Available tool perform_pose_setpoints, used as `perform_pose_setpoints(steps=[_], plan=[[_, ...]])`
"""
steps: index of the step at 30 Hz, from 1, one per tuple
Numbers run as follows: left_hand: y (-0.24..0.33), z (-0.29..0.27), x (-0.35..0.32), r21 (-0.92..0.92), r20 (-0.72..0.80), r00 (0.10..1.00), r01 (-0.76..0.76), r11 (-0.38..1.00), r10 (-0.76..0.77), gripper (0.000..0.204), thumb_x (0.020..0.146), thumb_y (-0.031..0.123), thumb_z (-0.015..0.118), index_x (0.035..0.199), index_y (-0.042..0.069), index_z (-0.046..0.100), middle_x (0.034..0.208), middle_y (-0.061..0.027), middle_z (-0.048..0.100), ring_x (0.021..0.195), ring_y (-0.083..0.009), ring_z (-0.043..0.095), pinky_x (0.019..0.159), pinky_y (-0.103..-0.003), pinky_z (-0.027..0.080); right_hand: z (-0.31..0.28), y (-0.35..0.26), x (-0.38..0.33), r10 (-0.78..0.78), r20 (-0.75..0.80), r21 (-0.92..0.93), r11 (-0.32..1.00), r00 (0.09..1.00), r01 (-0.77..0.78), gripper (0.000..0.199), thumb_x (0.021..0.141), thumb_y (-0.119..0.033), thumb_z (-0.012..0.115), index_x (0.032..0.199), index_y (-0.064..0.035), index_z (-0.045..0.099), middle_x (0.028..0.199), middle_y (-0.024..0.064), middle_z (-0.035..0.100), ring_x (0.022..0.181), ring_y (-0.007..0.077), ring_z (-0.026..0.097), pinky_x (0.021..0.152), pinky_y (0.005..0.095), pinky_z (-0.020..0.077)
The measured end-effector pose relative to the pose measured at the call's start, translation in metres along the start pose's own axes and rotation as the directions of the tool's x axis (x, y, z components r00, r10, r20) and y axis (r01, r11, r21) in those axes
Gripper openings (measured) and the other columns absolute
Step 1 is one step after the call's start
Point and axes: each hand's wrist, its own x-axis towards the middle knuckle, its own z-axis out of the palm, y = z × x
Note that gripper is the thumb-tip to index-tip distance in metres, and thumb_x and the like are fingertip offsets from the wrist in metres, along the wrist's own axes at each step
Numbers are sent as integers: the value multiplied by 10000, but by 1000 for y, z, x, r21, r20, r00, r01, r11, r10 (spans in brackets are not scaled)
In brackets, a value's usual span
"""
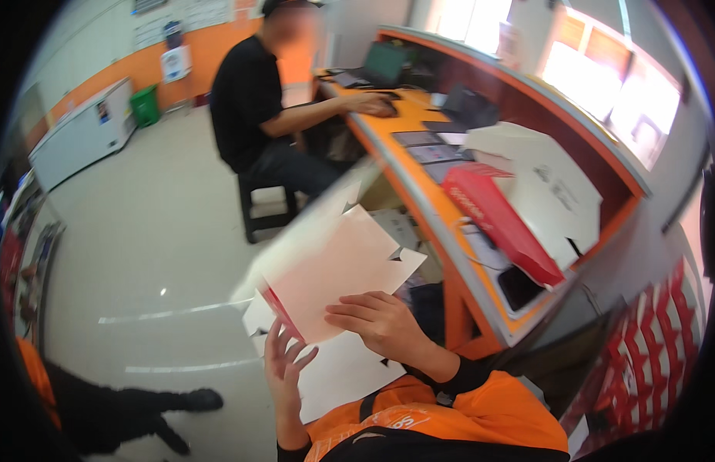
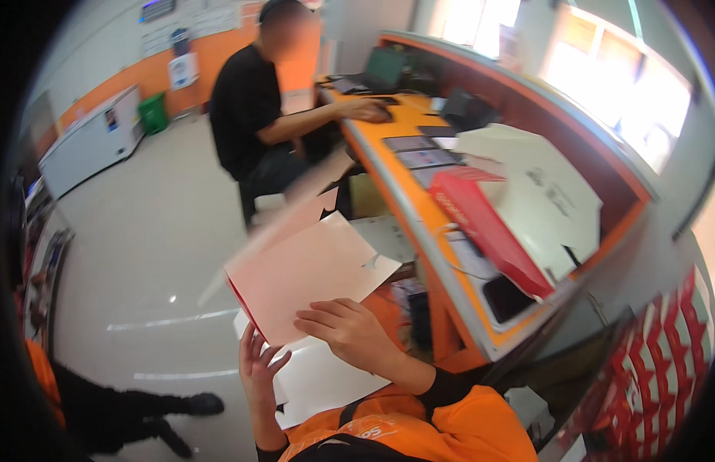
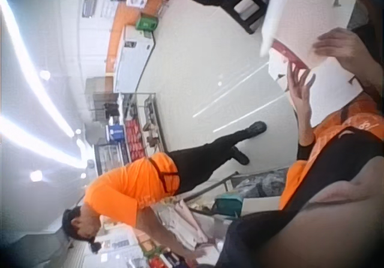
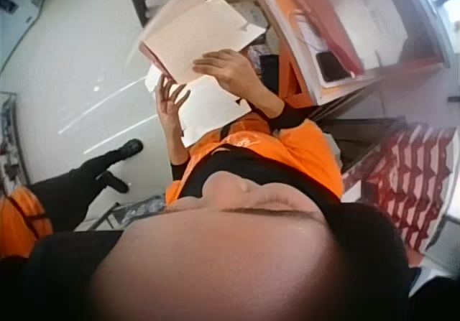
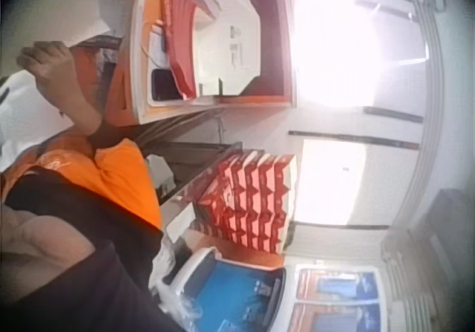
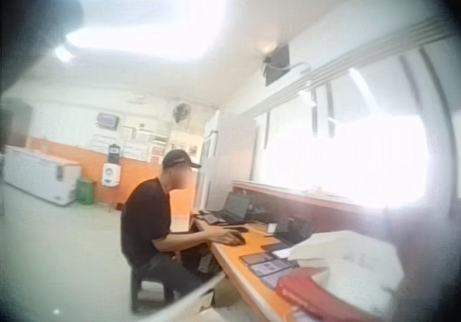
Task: The person folds flat cardboard pieces into small red and white boxes by hand. They repeatedly pick up a flat piece, fold the sides, and place the finished box onto a stack on the counter. A coworker sits at a computer in the background.
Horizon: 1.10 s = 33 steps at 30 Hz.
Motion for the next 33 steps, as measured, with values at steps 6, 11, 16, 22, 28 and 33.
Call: perform_pose_setpoints(steps=[6, 11, 16, 22, 28, 33], plan=[[-37, -33, -16, 594, -54, 998, 21, 804, 14, 603, 800, 150, 639, 1322, 7, 372, 1288, -221, 438, 1162, -349, 473, 934, -429, 425, -130, -11, 5, 23, -222, -351, 931, 975, -102, 320, 742, 21, 553, 1041, -62, 628, 1046, 66, 658, 955, 229, 627, 788, 350, 490], [-72, -72, -44, 953, -259, 957, 231, 197, 130, 809, 721, 162, 705, 1369, -33, 262, 1396, -263, 271, 1280, -428, 285, 1049, -482, 265, -195, 18, -7, 290, -491, -620, 546, 822, -563, 233, 793, 16, 506, 976, -57, 630, 900, 115, 657, 850, 298, 609, 707, 387, 479], [-97, -91, -62, 947, -280, 960, 271, 171, 29, 991, 671, 165, 742, 1395, -85, 113, 1413, -289, 226, 1296, -439, 254, 1087, -484, 203, -208, 84, -16, 704, -442, -589, 240, 556, -772, 208, 820, -90, 496, 982, -47, 619, 878, 173, 644, 836, 359, 612, 728, 445, 469], [-88, -84, -64, 951, -281, 960, 279, 132, -1, 959, 664, 80, 724, 1397, -75, 126, 1434, -262, 202, 1338, -393, 210, 1110, -470, 164, -199, 124, -23, 748, -264, -505, 431, 609, -748, 267, 821, -170, 460, 996, -44, 617, 906, 228, 627, 848, 395, 602, 794, 463, 459], [-90, -63, -59, 964, -267, 960, 266, 33, 81, 929, 668, 18, 692, 1399, -74, 126, 1447, -242, 192, 1356, -375, 182, 1130, -462, 113, -196, 150, -43, 727, -191, -373, 568, 660, -734, 321, 822, -182, 408, 1012, -28, 615, 933, 248, 620, 880, 421, 588, 826, 454, 455], [-92, -58, -57, 958, -287, 956, 287, 7, 62, 911, 684, 18, 687, 1403, -65, 133, 1442, -255, 194, 1353, -379, 187, 1129, -450, 124, -193, 120, -33, 751, -345, -593, 290, 563, -751, 268, 844, -155, 439, 1035, -55, 599, 838, 237, 632, 803, 396, 620, 726, 459, 479]])
